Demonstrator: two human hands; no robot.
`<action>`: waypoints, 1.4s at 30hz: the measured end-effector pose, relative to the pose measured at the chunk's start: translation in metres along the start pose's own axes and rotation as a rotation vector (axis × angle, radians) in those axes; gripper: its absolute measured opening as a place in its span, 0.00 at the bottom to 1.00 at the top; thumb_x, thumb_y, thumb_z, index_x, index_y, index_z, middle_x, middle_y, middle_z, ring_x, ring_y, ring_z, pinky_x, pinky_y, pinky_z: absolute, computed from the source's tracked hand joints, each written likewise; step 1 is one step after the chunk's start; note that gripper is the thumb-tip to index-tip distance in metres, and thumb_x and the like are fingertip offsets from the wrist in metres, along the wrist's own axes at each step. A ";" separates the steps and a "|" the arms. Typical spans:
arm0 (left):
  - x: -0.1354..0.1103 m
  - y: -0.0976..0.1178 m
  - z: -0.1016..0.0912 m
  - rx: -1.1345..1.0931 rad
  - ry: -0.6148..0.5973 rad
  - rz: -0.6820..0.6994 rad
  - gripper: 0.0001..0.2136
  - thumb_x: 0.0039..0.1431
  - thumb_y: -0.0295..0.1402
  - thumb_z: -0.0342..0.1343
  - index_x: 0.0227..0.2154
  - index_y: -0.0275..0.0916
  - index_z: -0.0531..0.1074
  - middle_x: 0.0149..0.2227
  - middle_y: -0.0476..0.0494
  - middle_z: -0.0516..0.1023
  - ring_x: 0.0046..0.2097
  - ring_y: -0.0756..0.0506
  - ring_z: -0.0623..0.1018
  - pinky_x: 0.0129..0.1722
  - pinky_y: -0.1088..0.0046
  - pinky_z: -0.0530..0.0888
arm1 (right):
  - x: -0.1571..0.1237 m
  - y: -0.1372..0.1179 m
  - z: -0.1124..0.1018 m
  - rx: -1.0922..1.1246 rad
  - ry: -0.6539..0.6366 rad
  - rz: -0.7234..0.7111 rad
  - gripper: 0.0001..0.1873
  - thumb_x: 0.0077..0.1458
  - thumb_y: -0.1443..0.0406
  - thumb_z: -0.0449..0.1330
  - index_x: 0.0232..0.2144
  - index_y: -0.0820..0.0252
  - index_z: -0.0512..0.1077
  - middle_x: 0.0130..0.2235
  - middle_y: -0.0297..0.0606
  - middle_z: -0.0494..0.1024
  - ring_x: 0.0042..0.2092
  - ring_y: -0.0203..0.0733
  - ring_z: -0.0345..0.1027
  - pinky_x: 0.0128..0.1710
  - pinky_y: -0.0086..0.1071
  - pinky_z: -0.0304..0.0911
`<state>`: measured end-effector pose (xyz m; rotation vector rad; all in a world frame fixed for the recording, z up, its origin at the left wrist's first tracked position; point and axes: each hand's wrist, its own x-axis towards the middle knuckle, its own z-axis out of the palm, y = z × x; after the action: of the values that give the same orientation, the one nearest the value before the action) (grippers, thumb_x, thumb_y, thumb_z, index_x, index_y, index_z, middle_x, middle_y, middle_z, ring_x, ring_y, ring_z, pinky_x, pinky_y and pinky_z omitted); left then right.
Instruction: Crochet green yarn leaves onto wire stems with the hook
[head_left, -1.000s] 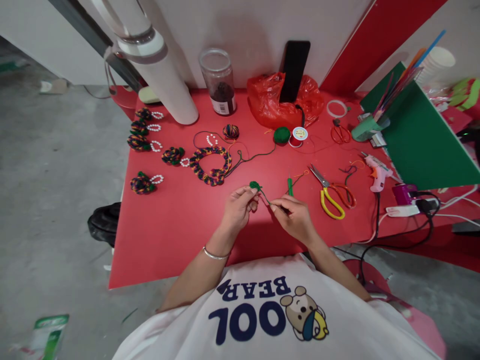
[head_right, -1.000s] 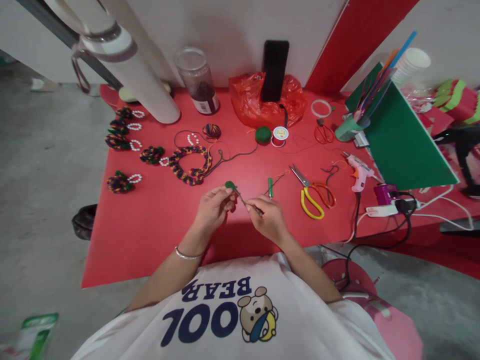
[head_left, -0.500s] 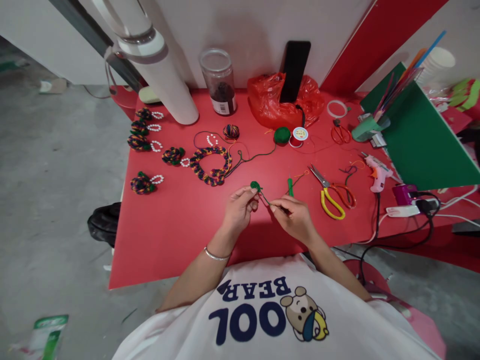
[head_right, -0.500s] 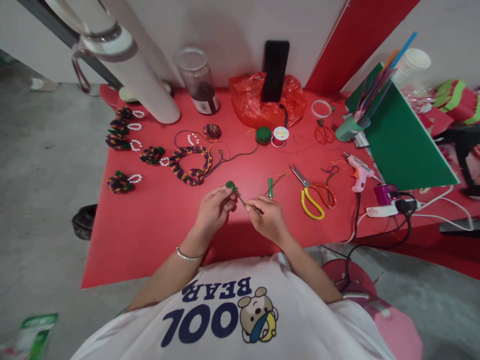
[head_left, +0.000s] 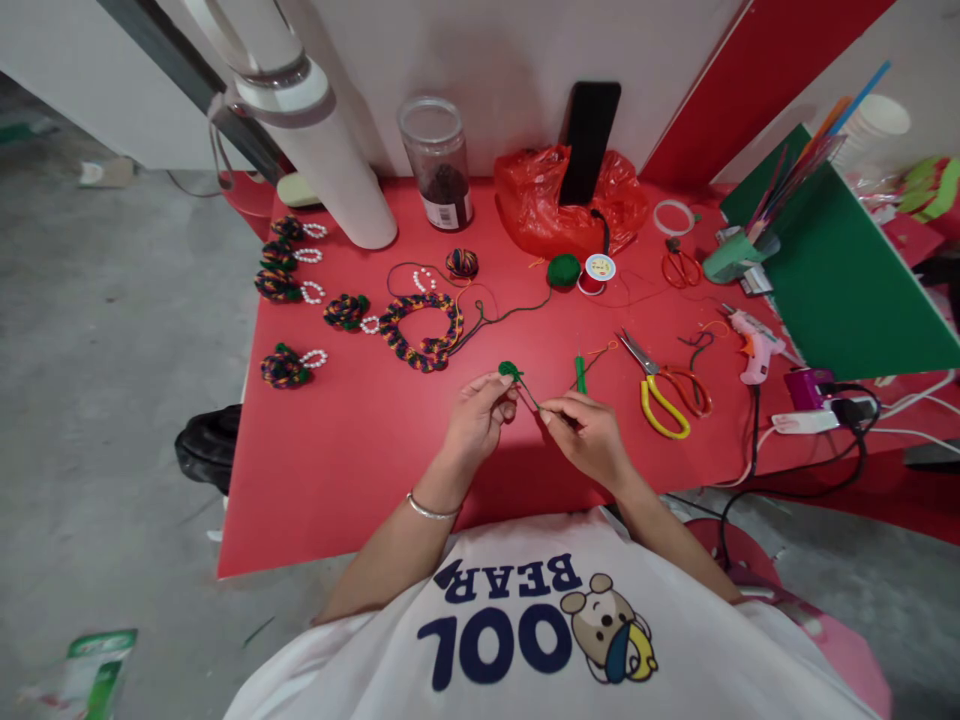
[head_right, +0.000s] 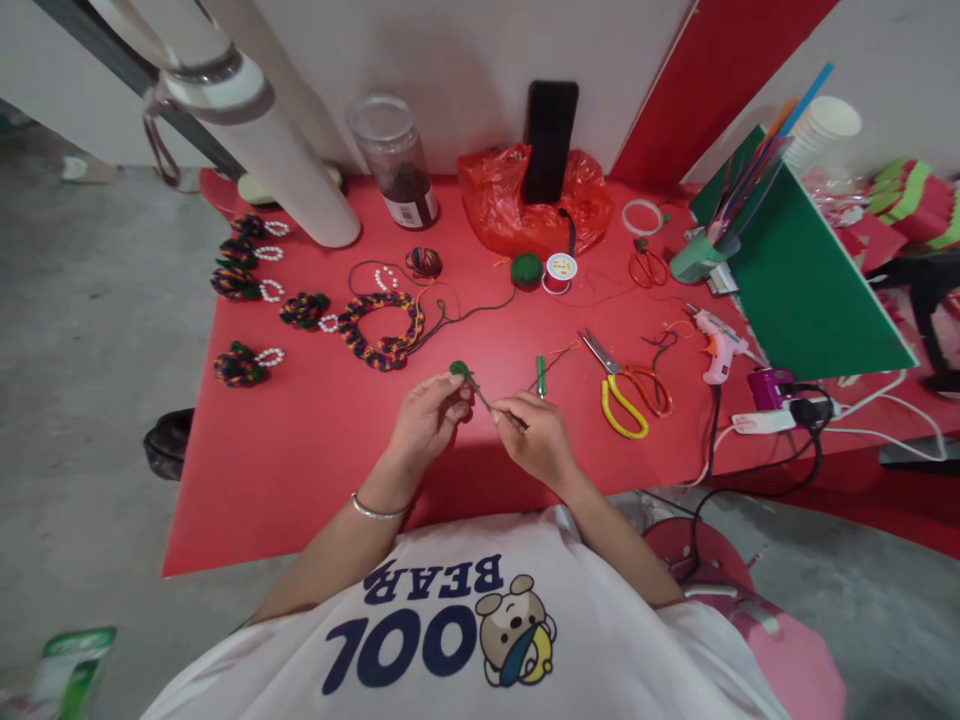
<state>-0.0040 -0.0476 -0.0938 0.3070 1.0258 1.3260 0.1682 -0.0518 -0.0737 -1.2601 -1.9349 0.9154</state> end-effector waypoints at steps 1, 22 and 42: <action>0.000 0.000 0.000 0.000 -0.003 0.000 0.11 0.45 0.36 0.71 0.22 0.36 0.75 0.23 0.48 0.73 0.22 0.54 0.68 0.19 0.78 0.62 | 0.000 0.000 0.000 -0.001 0.002 -0.003 0.09 0.62 0.66 0.58 0.34 0.57 0.80 0.29 0.36 0.77 0.29 0.37 0.69 0.31 0.31 0.63; -0.001 -0.004 -0.001 0.048 -0.025 0.038 0.12 0.47 0.38 0.70 0.23 0.36 0.75 0.24 0.48 0.74 0.22 0.54 0.70 0.20 0.77 0.63 | 0.000 -0.001 0.001 0.037 0.011 0.047 0.09 0.61 0.66 0.60 0.34 0.57 0.81 0.29 0.36 0.79 0.30 0.38 0.70 0.30 0.31 0.63; 0.005 -0.003 -0.001 -0.113 0.050 -0.061 0.10 0.49 0.35 0.67 0.25 0.36 0.71 0.22 0.47 0.73 0.23 0.53 0.70 0.20 0.78 0.60 | 0.005 0.001 0.002 0.022 -0.006 -0.011 0.10 0.63 0.66 0.59 0.36 0.57 0.81 0.31 0.37 0.78 0.31 0.38 0.70 0.31 0.31 0.63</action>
<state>-0.0032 -0.0447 -0.0991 0.1572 0.9903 1.3364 0.1655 -0.0476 -0.0755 -1.2341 -1.9295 0.9339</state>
